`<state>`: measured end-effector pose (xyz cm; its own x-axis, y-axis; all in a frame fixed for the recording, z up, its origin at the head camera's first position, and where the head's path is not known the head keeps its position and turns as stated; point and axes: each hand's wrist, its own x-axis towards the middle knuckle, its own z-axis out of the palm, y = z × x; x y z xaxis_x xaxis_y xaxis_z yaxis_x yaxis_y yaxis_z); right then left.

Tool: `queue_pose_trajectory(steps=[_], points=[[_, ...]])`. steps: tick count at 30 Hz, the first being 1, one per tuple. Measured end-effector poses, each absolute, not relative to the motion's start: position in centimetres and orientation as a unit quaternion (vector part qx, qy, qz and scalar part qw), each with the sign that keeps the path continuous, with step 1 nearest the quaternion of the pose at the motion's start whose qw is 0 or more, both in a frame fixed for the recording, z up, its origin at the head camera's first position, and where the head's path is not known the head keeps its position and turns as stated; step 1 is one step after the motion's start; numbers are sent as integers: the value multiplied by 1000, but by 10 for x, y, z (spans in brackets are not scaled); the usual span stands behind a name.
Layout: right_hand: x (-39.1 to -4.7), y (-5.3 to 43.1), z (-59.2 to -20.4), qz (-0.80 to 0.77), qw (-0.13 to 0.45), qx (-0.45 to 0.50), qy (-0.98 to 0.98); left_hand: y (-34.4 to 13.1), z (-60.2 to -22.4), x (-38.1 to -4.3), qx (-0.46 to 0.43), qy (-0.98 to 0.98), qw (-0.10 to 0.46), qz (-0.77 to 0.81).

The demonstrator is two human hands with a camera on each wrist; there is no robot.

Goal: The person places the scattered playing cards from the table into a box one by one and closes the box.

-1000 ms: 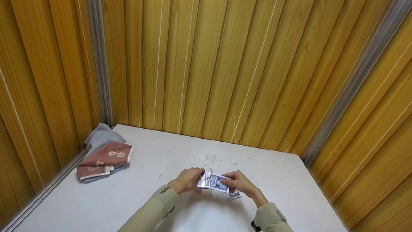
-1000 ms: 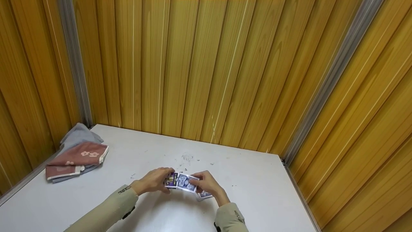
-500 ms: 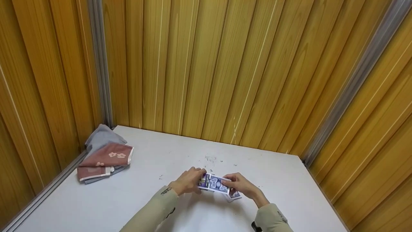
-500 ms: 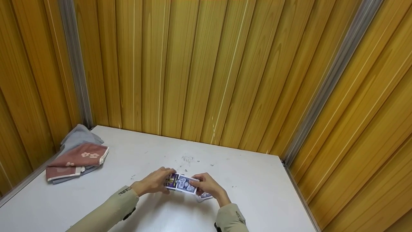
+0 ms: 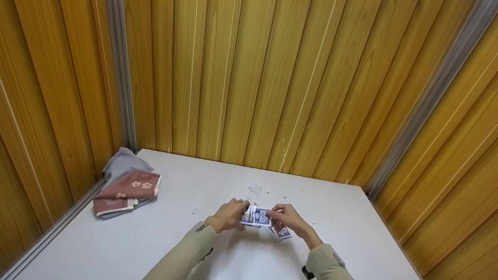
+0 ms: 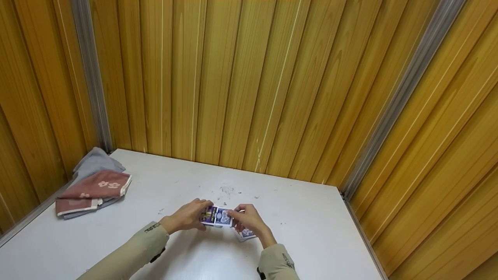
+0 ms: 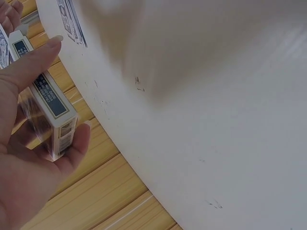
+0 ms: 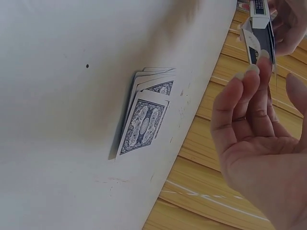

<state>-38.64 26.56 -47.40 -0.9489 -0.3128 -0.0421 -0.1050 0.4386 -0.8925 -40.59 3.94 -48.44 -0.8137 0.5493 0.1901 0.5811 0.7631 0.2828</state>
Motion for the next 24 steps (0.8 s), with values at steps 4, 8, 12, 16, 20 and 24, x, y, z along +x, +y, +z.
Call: queue_pose_trajectory(steps=[4,8,12,16,20,24], points=[[-387,266,-473,-537,100,-131,827,37,-486,-409,-297,-940,43,-164],[-387,263,-473,-533,97,-130,830,37,-487,-409,-294,-940,37,-169],[-379,252,-464,-520,89,-125,840,38,-487,-408,-306,-935,50,-174],[-368,243,-451,-507,87,-122,849,40,-486,-407,-304,-935,45,-175],[-375,244,-458,-504,87,-123,850,40,-485,-407,-289,-941,33,-175],[-383,245,-470,-505,100,-130,847,40,-486,-407,-284,-942,40,-174]])
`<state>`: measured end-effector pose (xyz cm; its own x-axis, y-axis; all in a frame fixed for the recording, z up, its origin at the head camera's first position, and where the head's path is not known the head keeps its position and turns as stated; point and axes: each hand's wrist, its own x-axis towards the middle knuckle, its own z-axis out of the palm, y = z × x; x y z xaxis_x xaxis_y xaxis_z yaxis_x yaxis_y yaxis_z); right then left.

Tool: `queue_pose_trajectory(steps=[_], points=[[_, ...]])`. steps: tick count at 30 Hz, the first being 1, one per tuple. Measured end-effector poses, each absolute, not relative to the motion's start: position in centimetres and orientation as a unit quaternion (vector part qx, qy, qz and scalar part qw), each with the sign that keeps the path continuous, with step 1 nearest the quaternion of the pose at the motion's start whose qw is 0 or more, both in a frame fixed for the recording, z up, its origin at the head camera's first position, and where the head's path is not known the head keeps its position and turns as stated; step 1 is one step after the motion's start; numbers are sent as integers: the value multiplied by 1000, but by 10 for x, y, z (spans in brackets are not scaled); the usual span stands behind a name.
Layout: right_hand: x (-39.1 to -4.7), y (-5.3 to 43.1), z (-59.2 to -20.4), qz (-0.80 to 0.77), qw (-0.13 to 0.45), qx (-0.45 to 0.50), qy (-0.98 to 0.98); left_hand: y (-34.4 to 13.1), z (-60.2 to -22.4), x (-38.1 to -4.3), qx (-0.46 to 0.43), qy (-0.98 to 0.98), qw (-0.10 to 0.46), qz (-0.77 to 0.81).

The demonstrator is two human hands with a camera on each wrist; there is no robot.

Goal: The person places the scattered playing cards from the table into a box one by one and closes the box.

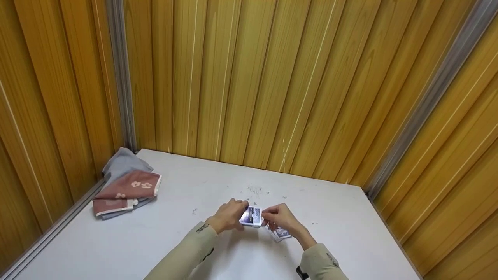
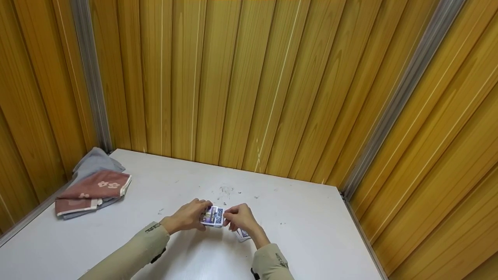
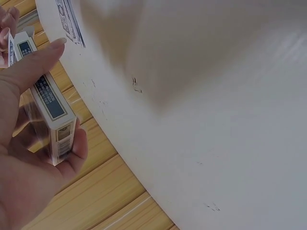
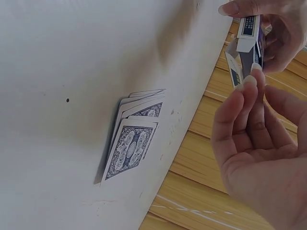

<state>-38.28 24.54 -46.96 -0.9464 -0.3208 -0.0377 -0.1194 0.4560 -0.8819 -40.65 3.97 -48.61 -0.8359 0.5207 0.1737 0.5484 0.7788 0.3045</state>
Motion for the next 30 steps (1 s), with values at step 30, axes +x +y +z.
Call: queue_pose_trajectory(steps=[30], points=[[-383,284,-506,-254,45,55,965,25,-494,-406,-241,-948,35,-206]])
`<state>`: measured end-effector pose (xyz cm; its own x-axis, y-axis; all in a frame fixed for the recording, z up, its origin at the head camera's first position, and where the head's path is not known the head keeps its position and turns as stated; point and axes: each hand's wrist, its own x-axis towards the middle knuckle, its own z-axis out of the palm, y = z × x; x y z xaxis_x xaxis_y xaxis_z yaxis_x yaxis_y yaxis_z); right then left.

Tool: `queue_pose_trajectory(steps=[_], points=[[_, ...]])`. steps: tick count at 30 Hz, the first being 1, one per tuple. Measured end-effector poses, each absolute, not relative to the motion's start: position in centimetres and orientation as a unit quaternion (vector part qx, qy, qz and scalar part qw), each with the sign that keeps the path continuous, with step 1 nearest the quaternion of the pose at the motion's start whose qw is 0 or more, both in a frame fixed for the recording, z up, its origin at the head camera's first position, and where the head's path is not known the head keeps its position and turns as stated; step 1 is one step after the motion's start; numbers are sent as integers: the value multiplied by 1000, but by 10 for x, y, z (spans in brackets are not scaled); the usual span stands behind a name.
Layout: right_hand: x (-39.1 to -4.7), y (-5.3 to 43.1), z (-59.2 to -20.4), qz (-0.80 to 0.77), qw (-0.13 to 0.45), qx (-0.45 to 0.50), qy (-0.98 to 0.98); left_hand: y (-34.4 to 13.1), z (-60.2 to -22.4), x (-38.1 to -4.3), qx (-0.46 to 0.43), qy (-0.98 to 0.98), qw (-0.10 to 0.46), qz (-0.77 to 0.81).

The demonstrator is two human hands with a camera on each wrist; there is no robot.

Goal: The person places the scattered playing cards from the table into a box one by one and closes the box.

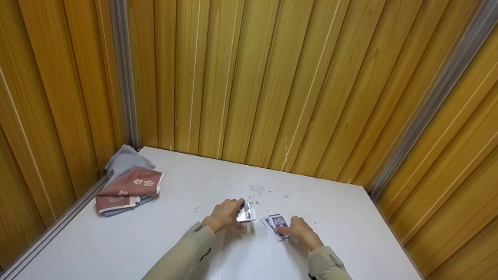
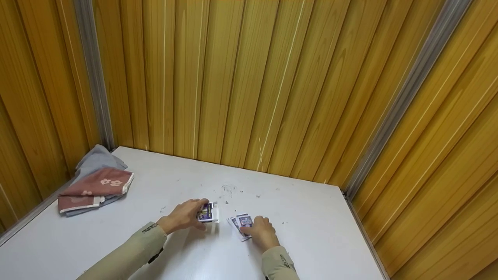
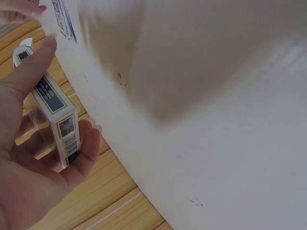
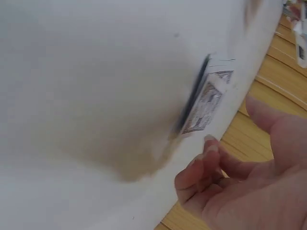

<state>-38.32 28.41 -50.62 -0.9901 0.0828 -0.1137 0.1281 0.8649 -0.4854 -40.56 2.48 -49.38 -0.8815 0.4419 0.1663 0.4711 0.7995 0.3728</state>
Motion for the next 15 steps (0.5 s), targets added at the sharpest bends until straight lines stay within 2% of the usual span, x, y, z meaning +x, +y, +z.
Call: queue_pose_trajectory(steps=[2,4,11,15], points=[[-380,289,-513,-237,66,58,967,25,-494,-405,-239,-948,33,-207],[-380,294,-518,-245,63,56,966,25,-494,-405,-239,-948,29,-209],[-388,298,-521,-316,-53,-15,947,21,-493,-405,-264,-944,47,-195],[-393,296,-514,-417,-53,-24,907,17,-495,-407,-278,-941,54,-184]])
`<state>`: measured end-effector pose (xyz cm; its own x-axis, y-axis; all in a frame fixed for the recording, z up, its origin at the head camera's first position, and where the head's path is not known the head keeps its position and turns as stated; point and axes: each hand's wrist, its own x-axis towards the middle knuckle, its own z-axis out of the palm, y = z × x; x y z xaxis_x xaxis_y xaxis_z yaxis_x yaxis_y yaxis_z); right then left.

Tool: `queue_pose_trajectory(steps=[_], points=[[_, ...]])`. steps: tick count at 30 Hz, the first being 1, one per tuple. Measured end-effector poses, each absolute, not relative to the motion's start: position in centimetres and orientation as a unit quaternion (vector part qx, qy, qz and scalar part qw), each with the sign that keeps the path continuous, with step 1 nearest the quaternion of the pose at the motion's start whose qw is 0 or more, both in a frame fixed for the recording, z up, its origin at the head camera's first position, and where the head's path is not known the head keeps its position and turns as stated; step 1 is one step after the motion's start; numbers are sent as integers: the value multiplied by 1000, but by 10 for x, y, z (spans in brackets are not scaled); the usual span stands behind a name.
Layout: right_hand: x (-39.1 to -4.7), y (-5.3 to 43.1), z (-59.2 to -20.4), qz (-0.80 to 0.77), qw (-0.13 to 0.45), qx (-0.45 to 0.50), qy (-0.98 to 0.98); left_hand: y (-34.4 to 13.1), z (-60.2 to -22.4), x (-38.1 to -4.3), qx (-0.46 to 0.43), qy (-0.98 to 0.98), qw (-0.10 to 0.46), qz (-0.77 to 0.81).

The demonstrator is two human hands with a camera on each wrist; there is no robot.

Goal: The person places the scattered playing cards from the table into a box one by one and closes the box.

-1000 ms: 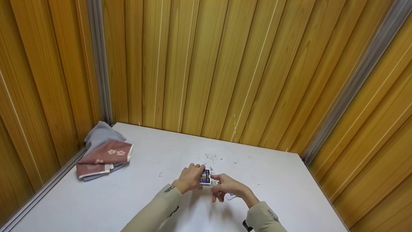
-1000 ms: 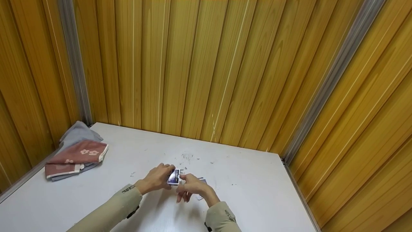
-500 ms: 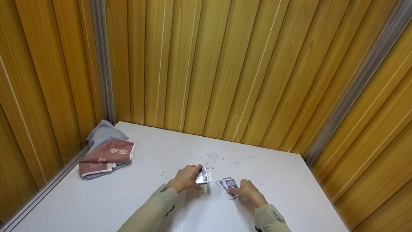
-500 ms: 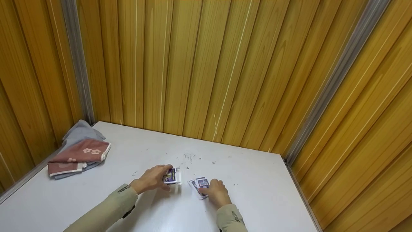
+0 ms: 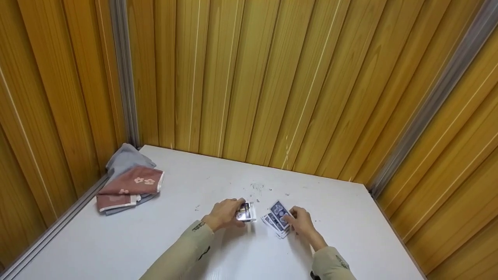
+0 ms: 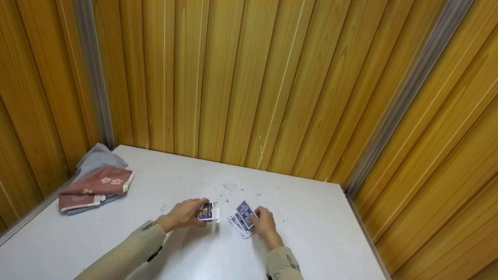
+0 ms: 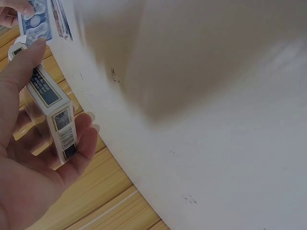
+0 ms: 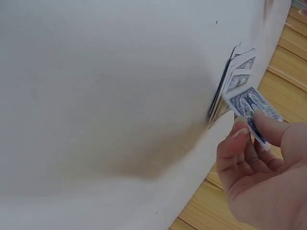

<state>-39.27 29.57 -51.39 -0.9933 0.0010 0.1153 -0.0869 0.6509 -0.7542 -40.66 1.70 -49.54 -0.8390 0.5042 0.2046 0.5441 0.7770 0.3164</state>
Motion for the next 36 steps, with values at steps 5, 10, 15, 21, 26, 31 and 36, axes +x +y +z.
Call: queue_pose_trajectory(steps=[5,10,15,21,26,31,36], points=[[-397,291,-499,522,-6,51,-851,14,-495,-408,-292,-939,73,-164],[-398,285,-488,543,-69,103,-831,15,-493,-409,-299,-939,73,-157],[-398,280,-487,538,-85,120,-830,18,-491,-409,-296,-940,64,-153],[-398,277,-489,535,-84,137,-830,21,-491,-408,-300,-939,63,-157],[-397,272,-489,502,-80,145,-849,22,-490,-407,-300,-937,61,-167],[-394,270,-486,484,-91,162,-855,24,-490,-406,-293,-939,52,-174],[-392,269,-485,489,-100,172,-850,25,-492,-405,-296,-939,63,-163]])
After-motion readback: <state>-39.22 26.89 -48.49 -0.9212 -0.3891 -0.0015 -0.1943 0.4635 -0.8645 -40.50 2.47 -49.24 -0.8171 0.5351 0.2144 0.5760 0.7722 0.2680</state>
